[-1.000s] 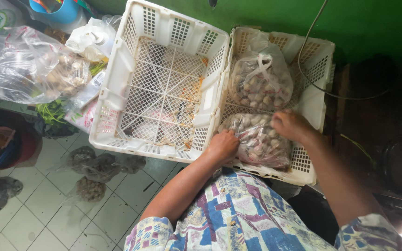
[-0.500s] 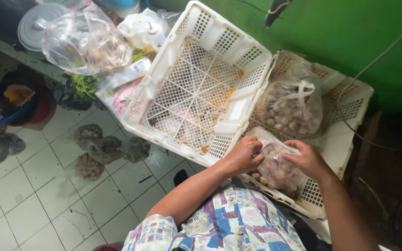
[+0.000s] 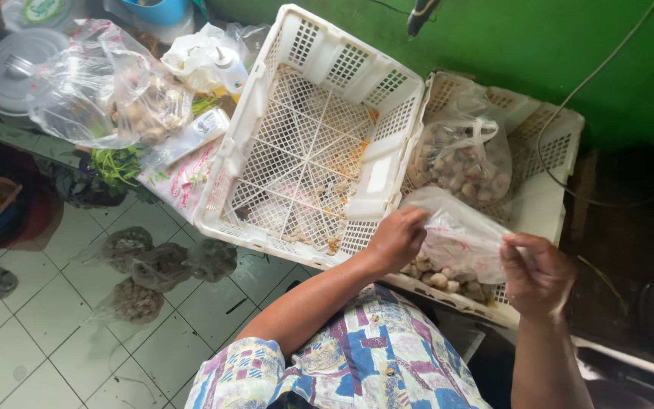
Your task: The person sits at a table and packs meatballs from a large plastic crate into clear plastic bags, filling each bag by hand, gathering and securing the bag opening, and setting filled bags aside while taking more meatballs from the crate.
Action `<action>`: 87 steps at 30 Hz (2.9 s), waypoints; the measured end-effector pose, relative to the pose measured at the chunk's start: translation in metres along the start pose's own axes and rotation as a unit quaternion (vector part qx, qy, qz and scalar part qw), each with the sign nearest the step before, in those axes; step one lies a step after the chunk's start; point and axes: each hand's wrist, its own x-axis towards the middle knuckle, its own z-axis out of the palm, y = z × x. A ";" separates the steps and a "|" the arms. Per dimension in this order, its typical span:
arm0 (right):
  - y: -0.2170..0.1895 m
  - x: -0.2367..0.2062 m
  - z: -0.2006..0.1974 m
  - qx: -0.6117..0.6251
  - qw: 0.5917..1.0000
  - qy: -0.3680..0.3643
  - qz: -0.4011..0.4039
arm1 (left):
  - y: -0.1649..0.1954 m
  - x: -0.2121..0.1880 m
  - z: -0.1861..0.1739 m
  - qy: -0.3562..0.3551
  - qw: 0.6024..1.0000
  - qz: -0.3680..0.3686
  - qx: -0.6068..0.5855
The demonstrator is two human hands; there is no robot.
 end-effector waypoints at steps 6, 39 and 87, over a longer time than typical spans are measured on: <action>-0.015 0.012 0.021 -0.132 0.987 -0.084 -0.024 | -0.018 -0.003 -0.010 0.058 0.992 0.005 -0.116; 0.018 0.282 0.328 -0.529 0.832 -0.029 -0.163 | -0.057 -0.121 -0.263 0.091 0.917 -0.050 0.385; -0.098 0.200 0.787 -0.537 0.658 -0.489 -0.200 | -0.319 -0.063 -0.617 0.367 0.869 -0.307 0.121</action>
